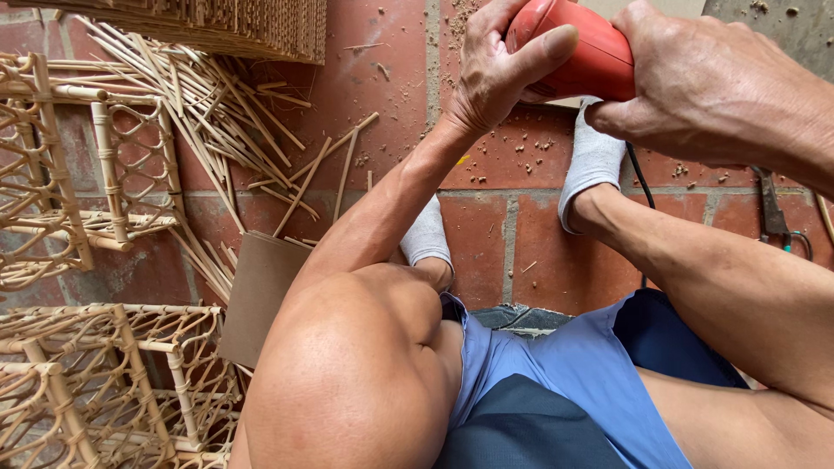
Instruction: The person assembles bamboo trays by stacking woven panels with cardboard sheets and drilling holes through the corners. They repeatedly pick up panels, align them, and use a corded drill to fasten the stack, then place the finished unit aside.
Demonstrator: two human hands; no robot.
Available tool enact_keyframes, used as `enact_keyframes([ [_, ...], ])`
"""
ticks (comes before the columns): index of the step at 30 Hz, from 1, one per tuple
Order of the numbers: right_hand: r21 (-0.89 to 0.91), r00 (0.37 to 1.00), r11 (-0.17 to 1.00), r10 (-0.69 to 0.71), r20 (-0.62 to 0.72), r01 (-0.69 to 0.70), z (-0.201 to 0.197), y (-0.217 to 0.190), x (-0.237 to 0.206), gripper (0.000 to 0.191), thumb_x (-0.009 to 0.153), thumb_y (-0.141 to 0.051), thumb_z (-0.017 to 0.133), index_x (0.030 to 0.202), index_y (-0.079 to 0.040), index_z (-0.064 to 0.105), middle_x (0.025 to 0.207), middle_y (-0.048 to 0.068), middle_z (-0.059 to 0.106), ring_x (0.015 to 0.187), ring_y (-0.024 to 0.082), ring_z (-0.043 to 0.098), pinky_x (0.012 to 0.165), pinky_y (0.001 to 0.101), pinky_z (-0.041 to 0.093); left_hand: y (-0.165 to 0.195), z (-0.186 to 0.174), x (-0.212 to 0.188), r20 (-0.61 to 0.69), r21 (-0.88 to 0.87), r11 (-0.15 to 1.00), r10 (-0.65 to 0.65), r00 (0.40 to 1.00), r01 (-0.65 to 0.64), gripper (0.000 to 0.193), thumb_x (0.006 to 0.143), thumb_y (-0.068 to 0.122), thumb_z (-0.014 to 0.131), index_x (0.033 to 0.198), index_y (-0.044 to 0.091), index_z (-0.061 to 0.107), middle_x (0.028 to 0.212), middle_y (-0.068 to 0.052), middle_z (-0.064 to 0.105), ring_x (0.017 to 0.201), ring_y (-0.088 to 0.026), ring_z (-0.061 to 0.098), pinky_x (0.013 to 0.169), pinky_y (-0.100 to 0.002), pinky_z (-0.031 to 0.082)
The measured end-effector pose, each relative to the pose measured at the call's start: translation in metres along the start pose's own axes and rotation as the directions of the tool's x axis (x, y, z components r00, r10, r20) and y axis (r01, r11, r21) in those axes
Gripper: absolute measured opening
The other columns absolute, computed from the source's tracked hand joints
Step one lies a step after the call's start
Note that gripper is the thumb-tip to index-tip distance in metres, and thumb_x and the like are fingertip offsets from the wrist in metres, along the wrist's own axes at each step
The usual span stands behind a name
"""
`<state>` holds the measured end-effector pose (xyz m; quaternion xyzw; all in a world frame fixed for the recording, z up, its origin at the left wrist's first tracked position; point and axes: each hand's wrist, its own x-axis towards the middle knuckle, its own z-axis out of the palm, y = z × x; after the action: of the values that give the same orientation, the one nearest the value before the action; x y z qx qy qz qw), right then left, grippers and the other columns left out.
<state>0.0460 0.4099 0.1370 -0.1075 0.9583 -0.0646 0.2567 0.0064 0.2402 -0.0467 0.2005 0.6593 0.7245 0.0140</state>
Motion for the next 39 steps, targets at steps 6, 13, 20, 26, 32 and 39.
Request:
enact_keyframes([
  [6,0.048,0.997,0.998,0.029,0.073,-0.032,-0.002,0.0,0.009,0.062,0.082,-0.022,0.08,0.138,-0.007,0.059,0.087,0.026,0.071,0.072,0.038,0.072,0.068,0.0474,0.059,-0.002,-0.002,-0.001,-0.007,0.011,0.999,-0.046,0.999,0.046,0.071,0.085,0.07,0.069,0.112,0.004,0.07,0.1,-0.008,0.074,0.094,-0.02,0.076,0.084,-0.038,0.066],
  [13,0.049,0.992,0.997,0.056,0.117,-0.062,-0.011,-0.009,0.007,0.06,0.083,-0.021,0.078,0.138,-0.009,0.059,0.085,0.024,0.071,0.069,0.038,0.072,0.066,0.0469,0.059,0.003,-0.005,0.0,-0.011,0.052,0.998,-0.023,1.0,0.023,0.068,0.087,0.068,0.068,0.112,0.005,0.071,0.101,-0.008,0.074,0.095,-0.019,0.075,0.086,-0.036,0.064],
  [20,0.079,0.997,0.997,0.013,0.073,-0.019,-0.016,-0.015,0.008,0.066,0.08,-0.021,0.08,0.142,-0.015,0.059,0.087,0.022,0.072,0.069,0.037,0.071,0.067,0.0478,0.059,0.006,-0.007,-0.001,-0.026,-0.012,0.999,-0.038,0.999,0.037,0.07,0.088,0.066,0.071,0.119,0.003,0.07,0.106,-0.01,0.075,0.097,-0.021,0.073,0.091,-0.036,0.061],
  [26,0.05,0.989,0.993,0.098,0.114,-0.104,-0.018,-0.02,0.005,0.066,0.082,-0.023,0.078,0.145,-0.019,0.058,0.085,0.022,0.072,0.067,0.037,0.072,0.068,0.048,0.059,-0.003,-0.007,-0.001,-0.01,-0.06,0.996,-0.06,0.998,0.06,0.072,0.087,0.068,0.07,0.12,0.004,0.067,0.105,-0.009,0.073,0.097,-0.022,0.074,0.086,-0.037,0.064],
  [32,-0.061,0.968,0.983,0.182,0.17,-0.174,-0.009,-0.024,0.013,0.049,0.09,-0.03,0.074,0.128,-0.002,0.061,0.081,0.024,0.072,0.071,0.037,0.073,0.067,0.0484,0.059,0.0,-0.005,-0.007,-0.032,-0.016,0.999,-0.039,0.999,0.038,0.065,0.086,0.064,0.069,0.116,0.007,0.07,0.103,-0.007,0.072,0.094,-0.02,0.073,0.085,-0.036,0.064],
  [39,-0.058,0.992,0.998,0.009,0.127,-0.002,-0.026,0.007,0.012,0.051,0.086,-0.033,0.08,0.125,-0.005,0.065,0.084,0.019,0.07,0.074,0.033,0.07,0.067,0.0452,0.058,0.014,-0.018,0.029,-0.048,0.349,0.908,0.264,0.963,-0.231,0.04,0.095,0.043,0.073,0.115,0.008,0.07,0.098,-0.008,0.074,0.091,-0.023,0.073,0.083,-0.038,0.06],
])
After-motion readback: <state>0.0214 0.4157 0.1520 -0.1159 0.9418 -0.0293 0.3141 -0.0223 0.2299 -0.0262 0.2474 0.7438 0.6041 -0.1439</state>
